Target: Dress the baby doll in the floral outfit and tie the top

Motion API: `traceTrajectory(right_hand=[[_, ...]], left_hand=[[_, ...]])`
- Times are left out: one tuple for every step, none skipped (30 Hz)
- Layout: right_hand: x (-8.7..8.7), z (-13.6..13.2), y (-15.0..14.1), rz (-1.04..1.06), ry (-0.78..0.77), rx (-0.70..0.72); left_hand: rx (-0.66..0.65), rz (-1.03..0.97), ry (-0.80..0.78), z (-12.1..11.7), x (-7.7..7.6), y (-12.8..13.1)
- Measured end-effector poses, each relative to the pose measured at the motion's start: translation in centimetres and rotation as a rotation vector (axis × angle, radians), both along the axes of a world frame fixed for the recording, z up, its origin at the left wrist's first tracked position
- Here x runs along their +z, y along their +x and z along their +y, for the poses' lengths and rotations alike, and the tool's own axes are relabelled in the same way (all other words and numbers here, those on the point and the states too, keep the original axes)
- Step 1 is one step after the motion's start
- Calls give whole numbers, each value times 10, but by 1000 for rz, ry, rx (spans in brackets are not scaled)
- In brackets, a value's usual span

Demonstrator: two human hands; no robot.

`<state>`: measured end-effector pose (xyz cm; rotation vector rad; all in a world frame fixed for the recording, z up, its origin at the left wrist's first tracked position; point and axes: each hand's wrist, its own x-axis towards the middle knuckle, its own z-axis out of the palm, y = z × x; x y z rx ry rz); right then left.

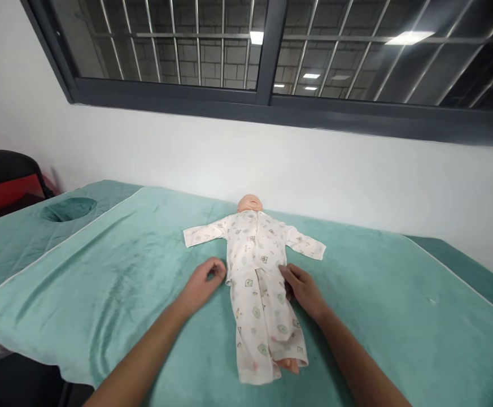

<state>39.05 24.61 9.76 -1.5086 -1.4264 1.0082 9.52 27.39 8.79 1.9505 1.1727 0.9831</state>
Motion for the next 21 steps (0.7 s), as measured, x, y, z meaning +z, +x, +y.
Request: traceTrajectory(right_hand=[[-1, 4, 11, -39, 4, -23], [-3, 10, 23, -105, 29, -96], [-5, 16, 37, -182, 61, -192], [-7, 24, 50, -266, 97, -293], [-9, 31, 63, -367, 122, -395], [-11, 39, 75, -448, 143, -500], [-12, 46, 85, -490, 152, -565], [-14, 53, 93, -541, 154, -619], [-15, 59, 98, -597, 146, -648], [-16, 64, 102, -659, 129, -650], [-17, 68, 105, -726, 108, -636], [-17, 72, 108, -784, 87, -607], [-17, 76, 110, -821, 70, -565], [-18, 79, 112, -833, 62, -516], [-18, 83, 115, -833, 62, -471], [-18, 86, 118, -830, 68, -435], [-18, 89, 122, -825, 79, -405], [-19, 93, 126, -813, 96, -389], [-20, 96, 130, -795, 115, -389], [-20, 99, 134, -773, 136, -402], [-21, 103, 138, -750, 156, -427]], left_hand=[[60, 66, 42, 11, -1, -12], [167, 159, 122, 22, -3, -25], [270, 266, 212, 33, -5, -37], [358, 365, 278, 43, -7, -47], [427, 449, 314, 51, -8, -55], [479, 518, 330, 57, -9, -61], [520, 567, 324, 61, -10, -64], [555, 594, 304, 64, -10, -65], [583, 606, 279, 65, -10, -65], [605, 607, 255, 65, -10, -64], [621, 602, 233, 65, -10, -63], [627, 595, 216, 64, -10, -63], [627, 588, 204, 64, -10, -63], [623, 582, 196, 64, -11, -63], [620, 575, 189, 63, -12, -64], [620, 567, 184, 63, -13, -66], [623, 557, 180, 64, -14, -67], [627, 548, 178, 64, -15, -68], [634, 540, 178, 64, -16, -68], [642, 529, 179, 65, -16, -68], [649, 513, 175, 65, -16, -68]])
